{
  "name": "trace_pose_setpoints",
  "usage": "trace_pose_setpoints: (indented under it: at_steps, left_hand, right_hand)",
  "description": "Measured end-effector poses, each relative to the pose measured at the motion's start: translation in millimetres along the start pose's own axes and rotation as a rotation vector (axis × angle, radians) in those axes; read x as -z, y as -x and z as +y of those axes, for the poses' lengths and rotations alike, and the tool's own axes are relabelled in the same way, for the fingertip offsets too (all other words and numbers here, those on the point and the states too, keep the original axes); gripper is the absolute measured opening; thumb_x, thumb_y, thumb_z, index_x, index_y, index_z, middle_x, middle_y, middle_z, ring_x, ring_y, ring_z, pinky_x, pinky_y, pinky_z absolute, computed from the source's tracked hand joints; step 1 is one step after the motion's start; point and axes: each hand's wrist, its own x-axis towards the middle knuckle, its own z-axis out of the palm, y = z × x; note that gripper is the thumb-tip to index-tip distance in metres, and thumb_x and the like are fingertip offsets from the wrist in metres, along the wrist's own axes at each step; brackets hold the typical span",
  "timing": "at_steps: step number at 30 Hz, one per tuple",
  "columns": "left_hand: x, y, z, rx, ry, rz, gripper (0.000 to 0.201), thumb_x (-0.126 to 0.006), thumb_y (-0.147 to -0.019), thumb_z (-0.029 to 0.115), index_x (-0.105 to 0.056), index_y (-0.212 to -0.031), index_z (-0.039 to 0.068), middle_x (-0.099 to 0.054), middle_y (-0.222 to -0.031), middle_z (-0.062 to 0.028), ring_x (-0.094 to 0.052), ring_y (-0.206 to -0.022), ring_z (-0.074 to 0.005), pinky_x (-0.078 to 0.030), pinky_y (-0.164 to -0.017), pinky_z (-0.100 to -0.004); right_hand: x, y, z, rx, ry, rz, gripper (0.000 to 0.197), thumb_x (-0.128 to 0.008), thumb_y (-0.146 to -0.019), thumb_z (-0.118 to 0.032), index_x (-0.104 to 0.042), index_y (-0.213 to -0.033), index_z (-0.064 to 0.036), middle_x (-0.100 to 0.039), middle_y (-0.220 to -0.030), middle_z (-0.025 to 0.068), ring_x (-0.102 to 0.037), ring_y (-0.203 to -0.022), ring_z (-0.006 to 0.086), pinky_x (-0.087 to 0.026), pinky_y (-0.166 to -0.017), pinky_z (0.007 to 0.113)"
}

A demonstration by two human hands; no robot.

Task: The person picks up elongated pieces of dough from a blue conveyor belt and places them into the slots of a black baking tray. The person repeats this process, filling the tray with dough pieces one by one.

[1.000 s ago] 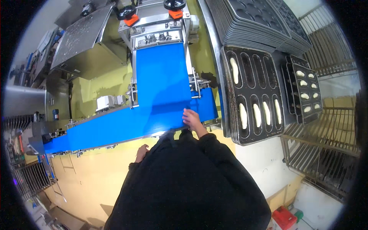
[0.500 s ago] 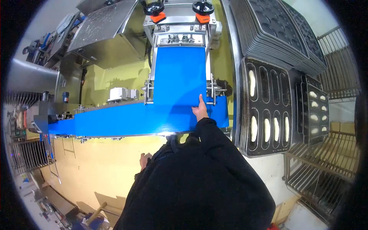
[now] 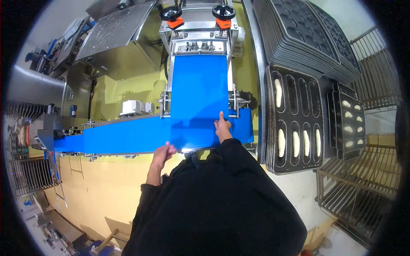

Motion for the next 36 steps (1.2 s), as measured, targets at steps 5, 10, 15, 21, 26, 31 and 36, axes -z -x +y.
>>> trace_pose_setpoints:
  at_steps: [5,10,15,21,26,31,36]
  left_hand:
    - [-97,10,49,-0.107,0.156,-0.259,0.06,-0.046,-0.091,0.044,-0.022,-0.14,0.017,-0.051,-0.121,-0.01,-0.057,-0.098,-0.0222,-0.045,-0.087,-0.0384]
    - [-145,26,80,0.006,0.689,-0.461,0.061,-0.035,-0.091,0.054,-0.023,-0.138,0.016,-0.031,-0.139,-0.0122,-0.036,-0.125,-0.0274,-0.033,-0.1,-0.0427]
    - [-160,61,100,-0.524,0.114,-0.692,0.067,-0.033,-0.091,0.053,-0.021,-0.14,0.009,-0.021,-0.145,-0.0129,-0.022,-0.134,-0.0295,-0.02,-0.108,-0.0436]
    - [-148,49,97,-1.366,-1.56,-0.066,0.056,-0.053,-0.084,0.045,-0.038,-0.135,0.029,-0.027,-0.144,-0.0111,-0.019,-0.133,-0.0378,-0.013,-0.104,-0.0594]
    - [-67,-23,58,-0.479,-1.36,-0.178,0.039,-0.051,-0.087,0.035,-0.056,-0.12,0.015,-0.057,-0.116,-0.0142,-0.056,-0.104,-0.031,-0.043,-0.088,-0.0458]
    - [-2,-51,-33,-0.361,-0.675,-0.082,0.034,-0.05,-0.089,0.03,-0.065,-0.084,-0.001,-0.066,-0.076,-0.0136,-0.063,-0.069,-0.0171,-0.049,-0.068,-0.0332]
    - [36,-49,-103,-0.302,-0.639,0.219,0.031,-0.051,-0.087,0.027,-0.065,-0.082,-0.001,-0.066,-0.067,-0.0097,-0.063,-0.063,-0.0184,-0.048,-0.064,-0.0319]
  right_hand:
    - [10,93,19,0.571,0.495,-0.568,0.027,-0.048,-0.09,-0.019,-0.056,-0.108,-0.0005,-0.06,-0.106,0.0144,-0.055,-0.104,0.0247,-0.043,-0.086,0.035]
    - [15,168,7,1.242,1.403,-0.818,0.056,-0.038,-0.093,-0.034,-0.021,-0.142,-0.0131,-0.026,-0.144,0.014,-0.027,-0.132,0.0326,-0.013,-0.105,0.054]
    - [11,171,-34,0.664,0.7,-0.942,0.069,-0.022,-0.091,-0.06,-0.013,-0.144,-0.0171,-0.023,-0.147,0.0078,-0.032,-0.129,0.033,-0.021,-0.105,0.053]
    - [29,184,-35,-0.421,-0.338,-1.306,0.076,-0.016,-0.088,-0.065,-0.018,-0.142,-0.0128,-0.03,-0.143,0.0123,-0.039,-0.124,0.0311,-0.026,-0.104,0.049]
    - [49,123,-32,0.068,0.053,-0.774,0.056,-0.048,-0.086,-0.053,-0.048,-0.119,-0.0081,-0.056,-0.116,0.009,-0.056,-0.098,0.0224,-0.044,-0.081,0.04]
    - [81,68,-14,-0.187,-0.096,-0.314,0.029,-0.059,-0.085,-0.039,-0.056,-0.097,-0.013,-0.06,-0.084,0.002,-0.057,-0.071,0.0168,-0.044,-0.063,0.033]
    - [67,62,-8,-0.146,0.337,-0.355,0.021,-0.06,-0.084,-0.031,-0.058,-0.092,-0.012,-0.061,-0.078,0.0028,-0.057,-0.068,0.015,-0.043,-0.06,0.029]
